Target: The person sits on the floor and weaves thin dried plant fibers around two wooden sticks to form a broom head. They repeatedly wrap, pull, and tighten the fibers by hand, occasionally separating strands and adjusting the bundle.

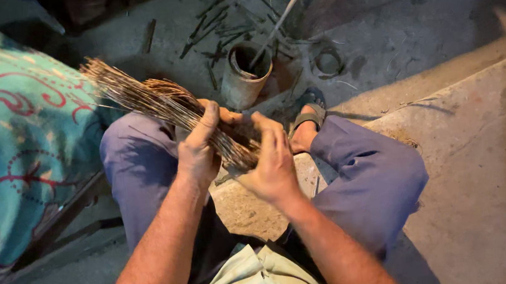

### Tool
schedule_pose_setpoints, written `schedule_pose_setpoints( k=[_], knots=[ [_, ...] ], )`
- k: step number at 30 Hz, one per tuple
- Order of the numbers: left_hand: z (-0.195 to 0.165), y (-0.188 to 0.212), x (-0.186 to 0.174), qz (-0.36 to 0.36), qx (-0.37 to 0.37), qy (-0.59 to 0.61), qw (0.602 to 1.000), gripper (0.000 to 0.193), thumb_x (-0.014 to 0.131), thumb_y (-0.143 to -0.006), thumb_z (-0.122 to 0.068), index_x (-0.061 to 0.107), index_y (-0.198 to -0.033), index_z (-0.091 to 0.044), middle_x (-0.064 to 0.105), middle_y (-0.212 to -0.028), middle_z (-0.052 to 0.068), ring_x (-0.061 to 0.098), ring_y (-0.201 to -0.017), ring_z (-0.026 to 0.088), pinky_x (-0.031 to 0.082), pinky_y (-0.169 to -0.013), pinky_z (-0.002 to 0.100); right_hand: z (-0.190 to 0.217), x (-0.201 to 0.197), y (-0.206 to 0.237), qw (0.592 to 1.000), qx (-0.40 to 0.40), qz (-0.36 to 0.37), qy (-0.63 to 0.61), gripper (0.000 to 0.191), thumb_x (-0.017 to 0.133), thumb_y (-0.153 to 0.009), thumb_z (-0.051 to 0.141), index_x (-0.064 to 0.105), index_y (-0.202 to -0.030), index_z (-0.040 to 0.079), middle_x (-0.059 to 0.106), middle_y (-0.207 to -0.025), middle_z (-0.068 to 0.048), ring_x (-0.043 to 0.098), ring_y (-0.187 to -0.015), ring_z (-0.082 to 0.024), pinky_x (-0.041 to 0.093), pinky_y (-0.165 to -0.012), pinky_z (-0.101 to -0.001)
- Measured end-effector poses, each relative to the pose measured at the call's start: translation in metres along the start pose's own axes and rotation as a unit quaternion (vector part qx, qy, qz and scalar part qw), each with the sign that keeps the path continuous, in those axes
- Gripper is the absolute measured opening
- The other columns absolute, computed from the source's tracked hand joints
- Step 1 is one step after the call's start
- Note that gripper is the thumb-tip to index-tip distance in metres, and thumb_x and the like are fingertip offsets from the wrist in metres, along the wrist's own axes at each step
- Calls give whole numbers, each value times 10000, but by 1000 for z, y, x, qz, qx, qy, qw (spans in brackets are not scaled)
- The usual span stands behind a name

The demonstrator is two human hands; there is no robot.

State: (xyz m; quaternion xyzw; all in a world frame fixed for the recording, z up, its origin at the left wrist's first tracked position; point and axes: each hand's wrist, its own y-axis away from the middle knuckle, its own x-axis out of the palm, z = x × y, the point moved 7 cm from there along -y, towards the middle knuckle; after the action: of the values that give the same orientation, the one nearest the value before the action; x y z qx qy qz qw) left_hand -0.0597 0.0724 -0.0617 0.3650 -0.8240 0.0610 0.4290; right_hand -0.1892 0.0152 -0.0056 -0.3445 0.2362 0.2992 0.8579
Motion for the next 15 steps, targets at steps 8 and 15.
schedule_pose_setpoints(
  k=[8, 15],
  knots=[
    [6, 13, 18, 111, 82, -247, 959, 186, 724, -983, -173, 674, -986, 6, 744, -961, 90, 709, -904, 165, 597, -839, 339, -29, 30, 12, 971, 94, 136, -170, 534, 830, -724, 143, 629, -1204, 21, 707, -1112, -154, 723, -1026, -279, 576, -875, -373],
    [13, 13, 10, 46, 67, -254, 964, 177, 726, -986, -194, 674, -965, -26, 715, -896, 26, 676, -840, 121, 566, -778, 286, -61, 49, 18, 987, 40, 87, -130, 252, 750, -783, 102, 668, -1013, 37, 712, -890, -128, 728, -836, -290, 576, -748, -365]
  ],
)
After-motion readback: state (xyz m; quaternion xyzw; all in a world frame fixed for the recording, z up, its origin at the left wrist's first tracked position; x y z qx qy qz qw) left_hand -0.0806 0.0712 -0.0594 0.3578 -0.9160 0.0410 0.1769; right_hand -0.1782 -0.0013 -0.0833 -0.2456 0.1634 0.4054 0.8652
